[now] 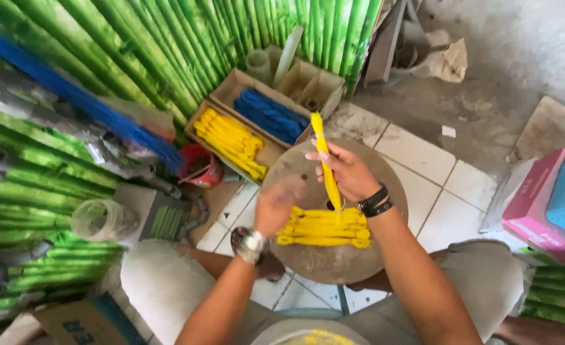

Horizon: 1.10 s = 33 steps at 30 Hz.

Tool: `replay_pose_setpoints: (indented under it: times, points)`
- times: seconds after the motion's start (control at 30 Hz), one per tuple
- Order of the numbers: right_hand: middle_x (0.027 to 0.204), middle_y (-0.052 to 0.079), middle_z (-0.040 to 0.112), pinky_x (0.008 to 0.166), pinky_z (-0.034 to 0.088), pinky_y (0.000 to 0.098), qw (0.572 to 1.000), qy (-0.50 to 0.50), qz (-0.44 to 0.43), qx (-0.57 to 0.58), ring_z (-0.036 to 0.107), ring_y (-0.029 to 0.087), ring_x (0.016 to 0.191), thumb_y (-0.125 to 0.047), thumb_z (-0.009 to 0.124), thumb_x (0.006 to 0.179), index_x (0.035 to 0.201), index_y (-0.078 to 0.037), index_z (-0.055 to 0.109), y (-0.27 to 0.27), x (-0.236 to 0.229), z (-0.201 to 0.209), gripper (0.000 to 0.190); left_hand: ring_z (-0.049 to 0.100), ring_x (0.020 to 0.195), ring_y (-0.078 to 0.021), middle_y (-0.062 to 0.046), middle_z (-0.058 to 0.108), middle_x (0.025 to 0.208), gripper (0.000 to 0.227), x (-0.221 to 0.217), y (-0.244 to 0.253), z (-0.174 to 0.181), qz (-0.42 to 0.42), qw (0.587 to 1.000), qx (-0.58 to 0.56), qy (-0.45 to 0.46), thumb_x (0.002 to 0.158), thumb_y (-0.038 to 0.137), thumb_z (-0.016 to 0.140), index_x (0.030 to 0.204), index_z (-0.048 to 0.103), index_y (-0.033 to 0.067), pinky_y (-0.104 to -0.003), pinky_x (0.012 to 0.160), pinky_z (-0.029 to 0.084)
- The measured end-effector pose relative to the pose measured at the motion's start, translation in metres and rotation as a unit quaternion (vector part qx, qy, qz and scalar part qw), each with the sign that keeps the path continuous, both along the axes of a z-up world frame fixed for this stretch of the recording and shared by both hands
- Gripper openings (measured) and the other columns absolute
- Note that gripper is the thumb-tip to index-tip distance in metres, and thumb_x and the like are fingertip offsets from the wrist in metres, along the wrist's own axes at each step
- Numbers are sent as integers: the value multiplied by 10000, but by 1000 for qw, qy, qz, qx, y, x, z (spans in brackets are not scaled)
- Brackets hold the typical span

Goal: Organizing and sorting yellow flexible strips from a box onto a circular wooden platform.

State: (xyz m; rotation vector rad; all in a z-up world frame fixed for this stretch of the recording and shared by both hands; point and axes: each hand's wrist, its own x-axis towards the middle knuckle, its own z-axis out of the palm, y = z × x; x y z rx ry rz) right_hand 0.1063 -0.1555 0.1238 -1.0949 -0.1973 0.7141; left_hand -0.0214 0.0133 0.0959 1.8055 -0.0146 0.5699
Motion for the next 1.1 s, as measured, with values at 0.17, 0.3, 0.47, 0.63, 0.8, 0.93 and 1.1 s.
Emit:
replay_pose_setpoints:
  times: [0.17, 0.3, 0.47, 0.63, 0.8, 0.93, 1.1]
  points:
    - [858, 151, 713, 605, 590, 306, 980, -139, 84, -114, 709, 197, 615, -170, 569, 1034, 1394, -10, 554, 24, -13, -12, 394, 641, 1228, -360, -249, 711, 1225, 427, 36, 7, 19, 70, 963, -182, 186, 935, 298, 758, 1255, 712, 18, -454, 1101, 490]
    - [1077, 181, 721, 810, 556, 422, 921, -280, 67, -262, 692, 260, 924, -253, 612, 990, 1422, -66, 594, 48, -12, -14, 471, 715, 899, -219, -79, 740, 879, 122, 79, 26, -14, 118, 959, -176, 187, 902, 234, 750, 961, 773, 129, -386, 858, 561]
    - [1279, 152, 673, 931, 545, 374, 936, -270, 100, -200, 670, 227, 1061, -218, 617, 975, 1509, -63, 489, 58, -2, -67, 570, 529, 701, -91, 33, 568, 666, 275, 99, 55, -9, 197, 946, -206, 155, 936, 376, 743, 750, 669, 188, -275, 664, 431]
    - [808, -4, 714, 730, 501, 296, 911, -229, 149, -308, 675, 114, 729, -465, 486, 979, 1065, -180, 687, 76, 2, -95, 360, 488, 658, -82, 35, 571, 726, 191, 131, 100, -29, 243, 876, -389, 147, 915, 309, 781, 849, 778, 129, -259, 571, 431]
    - [834, -29, 818, 737, 559, 328, 850, -288, 154, -413, 738, 153, 659, -510, 329, 992, 1161, -231, 703, 113, 22, -136, 496, 490, 575, -97, 27, 537, 596, 404, 151, 157, -75, 330, 871, -319, 175, 918, 386, 746, 626, 597, 149, -302, 531, 429]
    - [968, 176, 737, 752, 525, 488, 781, -459, 159, -392, 707, 375, 858, -498, 374, 1031, 1189, -123, 664, 168, 44, -152, 500, 550, 468, -129, 10, 568, 595, 339, 178, 223, -174, 330, 845, -376, 190, 936, 382, 718, 699, 594, 173, -283, 423, 408]
    - [859, 192, 747, 638, 503, 619, 622, -466, 195, -599, 708, 476, 795, -419, 471, 954, 1520, -222, 389, 243, 83, -198, 605, 758, 928, -209, -1, 815, 958, 264, 221, 291, -232, 457, 794, -234, 325, 813, 480, 805, 877, 838, 226, -365, 861, 582]
